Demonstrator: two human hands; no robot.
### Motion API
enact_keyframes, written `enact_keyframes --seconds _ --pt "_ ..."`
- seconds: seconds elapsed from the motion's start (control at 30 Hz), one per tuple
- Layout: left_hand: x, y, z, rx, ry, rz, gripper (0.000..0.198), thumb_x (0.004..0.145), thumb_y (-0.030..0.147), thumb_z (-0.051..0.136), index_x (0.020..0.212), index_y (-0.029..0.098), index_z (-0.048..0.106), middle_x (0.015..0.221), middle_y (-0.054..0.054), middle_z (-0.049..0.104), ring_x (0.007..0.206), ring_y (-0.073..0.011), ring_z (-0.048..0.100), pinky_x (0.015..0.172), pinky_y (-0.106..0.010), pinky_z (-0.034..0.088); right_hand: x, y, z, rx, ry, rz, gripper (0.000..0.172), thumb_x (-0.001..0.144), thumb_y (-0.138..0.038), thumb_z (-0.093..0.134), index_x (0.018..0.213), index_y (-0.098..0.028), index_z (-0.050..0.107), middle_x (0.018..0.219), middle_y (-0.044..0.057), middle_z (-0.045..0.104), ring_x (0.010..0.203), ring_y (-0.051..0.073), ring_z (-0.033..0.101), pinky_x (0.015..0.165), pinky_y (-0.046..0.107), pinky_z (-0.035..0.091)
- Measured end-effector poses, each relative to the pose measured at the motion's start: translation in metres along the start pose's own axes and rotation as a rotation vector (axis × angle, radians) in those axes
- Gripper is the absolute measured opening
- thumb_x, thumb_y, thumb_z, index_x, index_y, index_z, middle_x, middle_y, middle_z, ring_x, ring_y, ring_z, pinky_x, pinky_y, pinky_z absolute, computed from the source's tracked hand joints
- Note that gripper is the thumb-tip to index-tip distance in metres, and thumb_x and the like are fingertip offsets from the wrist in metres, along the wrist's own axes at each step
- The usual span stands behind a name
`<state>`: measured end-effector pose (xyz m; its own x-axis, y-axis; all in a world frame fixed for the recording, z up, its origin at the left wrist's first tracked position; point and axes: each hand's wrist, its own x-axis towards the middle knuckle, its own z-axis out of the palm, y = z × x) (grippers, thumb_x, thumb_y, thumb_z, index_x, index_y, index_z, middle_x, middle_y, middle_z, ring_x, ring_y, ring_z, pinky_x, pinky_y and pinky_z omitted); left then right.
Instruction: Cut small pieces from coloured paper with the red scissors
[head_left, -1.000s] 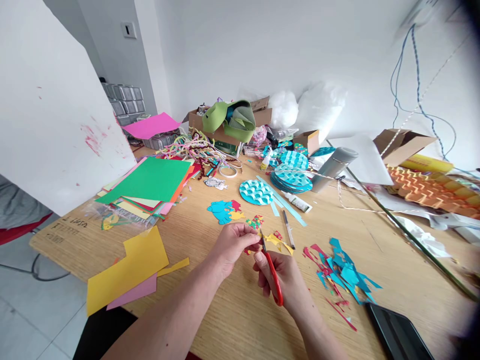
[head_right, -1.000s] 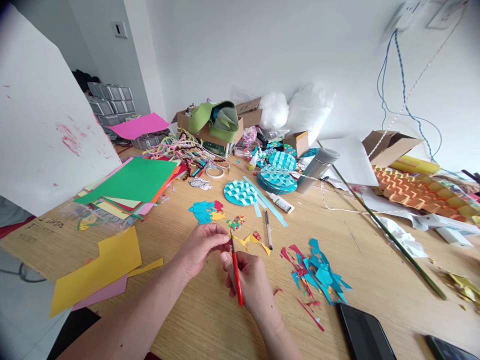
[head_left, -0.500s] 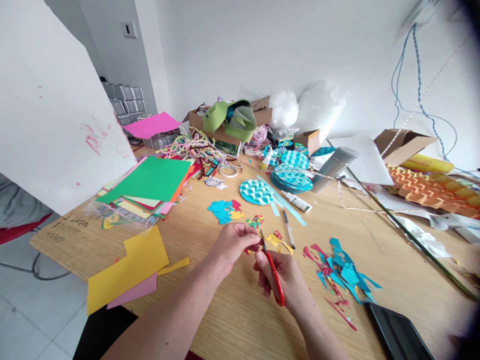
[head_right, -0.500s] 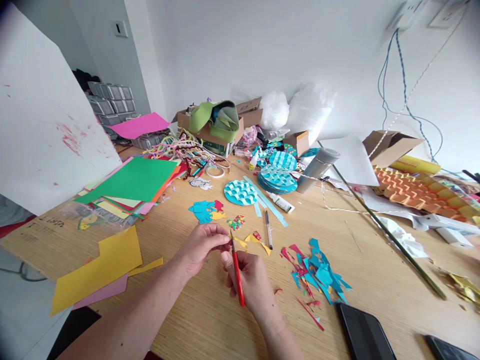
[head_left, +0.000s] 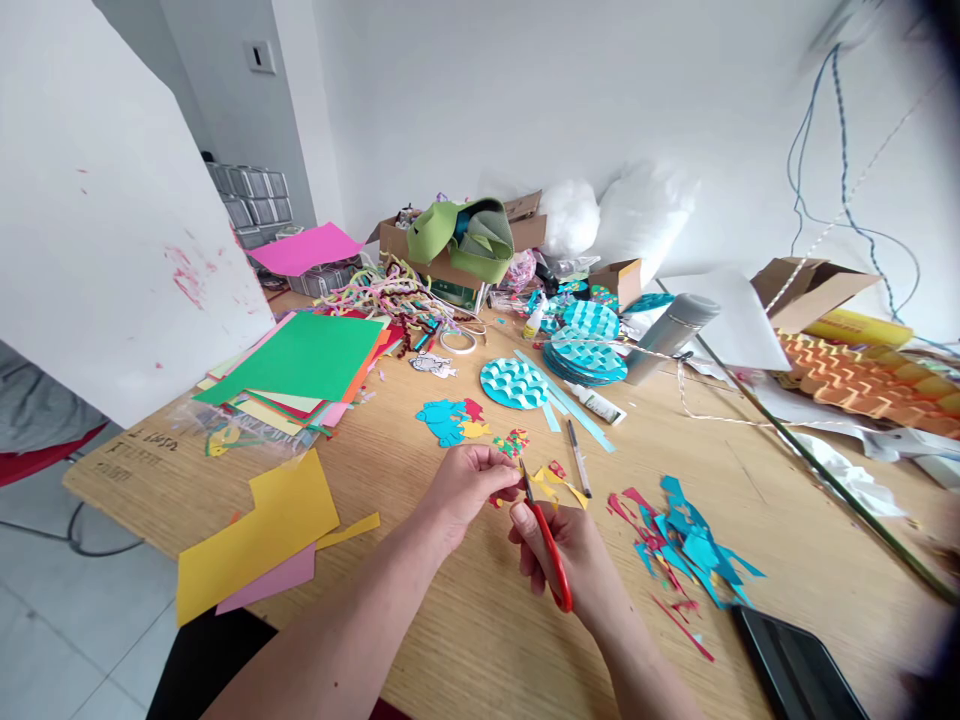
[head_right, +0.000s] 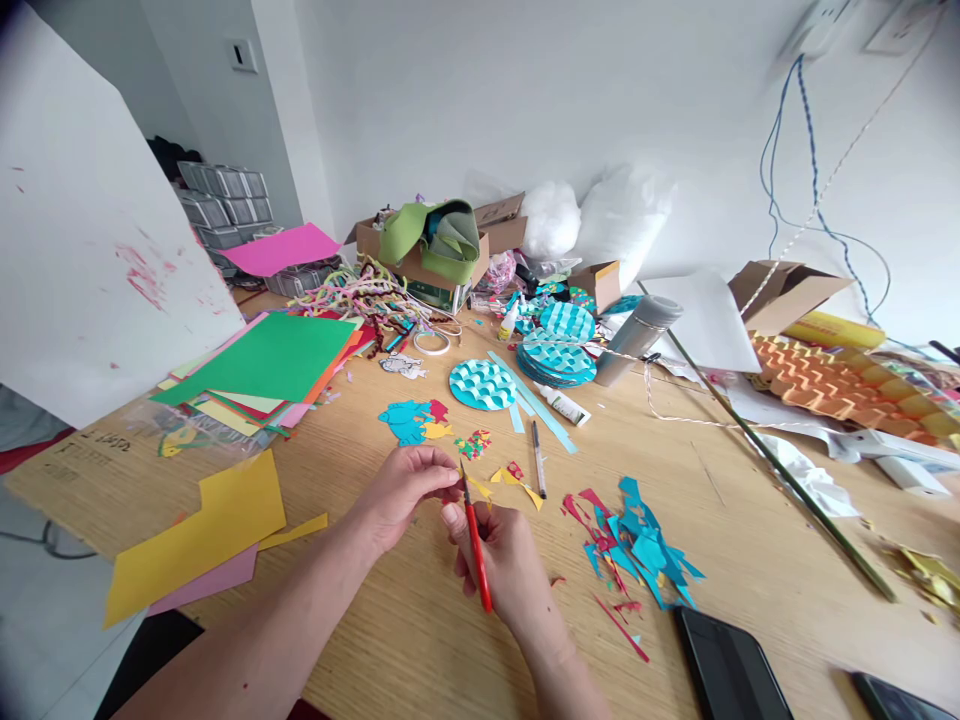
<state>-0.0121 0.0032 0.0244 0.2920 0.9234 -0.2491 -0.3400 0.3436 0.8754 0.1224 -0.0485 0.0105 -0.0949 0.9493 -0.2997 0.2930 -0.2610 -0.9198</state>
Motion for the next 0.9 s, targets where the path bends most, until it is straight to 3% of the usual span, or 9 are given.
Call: enact_keyframes --seconds 0.9 --pt "0.0015 -0.0037 -0.0027 0.081 -0.026 0.015 0.015 0.058 0.025 0.067 0.065 0.014 0.061 0.06 -0.002 0.064 0.057 -0.0121 0.058 0.063 -0.027 0.046 -0.0009 0.0006 -0.0048 -0.038 -0.009 0.018 0.052 0.074 -0.065 0.061 0.063 -0.015 0.053 0.039 -0.002 0.054 0.028 0.008 0.048 0.03 0.014 0.028"
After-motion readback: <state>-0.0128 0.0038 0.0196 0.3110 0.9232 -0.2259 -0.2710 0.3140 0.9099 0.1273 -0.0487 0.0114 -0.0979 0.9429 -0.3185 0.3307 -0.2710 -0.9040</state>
